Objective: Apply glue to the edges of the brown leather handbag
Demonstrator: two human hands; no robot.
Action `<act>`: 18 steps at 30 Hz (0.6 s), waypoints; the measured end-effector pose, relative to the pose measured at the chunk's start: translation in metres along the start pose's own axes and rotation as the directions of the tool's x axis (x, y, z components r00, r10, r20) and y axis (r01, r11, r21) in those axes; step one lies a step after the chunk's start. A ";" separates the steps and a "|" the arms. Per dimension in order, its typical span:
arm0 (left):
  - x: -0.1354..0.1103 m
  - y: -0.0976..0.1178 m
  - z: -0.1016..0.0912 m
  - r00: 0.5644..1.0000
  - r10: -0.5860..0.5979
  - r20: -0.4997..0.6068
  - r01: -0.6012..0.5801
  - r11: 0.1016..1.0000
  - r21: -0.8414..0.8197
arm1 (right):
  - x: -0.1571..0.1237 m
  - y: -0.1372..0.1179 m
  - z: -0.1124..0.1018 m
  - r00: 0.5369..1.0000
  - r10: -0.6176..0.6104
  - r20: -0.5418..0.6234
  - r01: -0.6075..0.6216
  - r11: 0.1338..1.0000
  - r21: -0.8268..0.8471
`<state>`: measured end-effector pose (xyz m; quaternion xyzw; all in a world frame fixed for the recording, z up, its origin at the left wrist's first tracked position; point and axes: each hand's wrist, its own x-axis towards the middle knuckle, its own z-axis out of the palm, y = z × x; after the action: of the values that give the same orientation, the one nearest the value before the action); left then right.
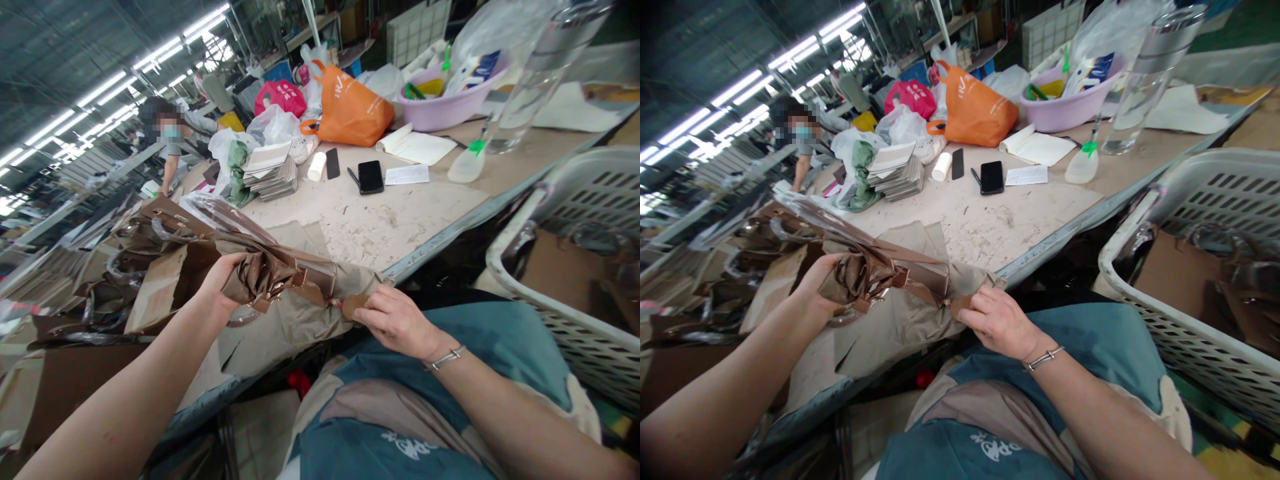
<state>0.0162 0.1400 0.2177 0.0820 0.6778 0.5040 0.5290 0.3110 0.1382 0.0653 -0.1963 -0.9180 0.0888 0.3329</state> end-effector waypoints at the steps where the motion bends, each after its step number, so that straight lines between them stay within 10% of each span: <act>1: 0.000 0.000 0.001 1.000 -0.003 -0.003 0.003 1.000 0.002 | -0.001 0.001 -0.001 1.000 0.009 -0.030 -0.010 1.000 -0.008; 18: -0.004 -0.003 0.005 1.000 0.024 0.006 -0.024 1.000 0.018 | -0.003 0.000 0.004 0.990 0.046 -0.130 -0.048 0.999 -0.012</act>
<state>0.0226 0.1392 0.2181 0.0962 0.6798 0.5041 0.5240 0.3110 0.1370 0.0605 -0.2256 -0.8902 0.0765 0.3882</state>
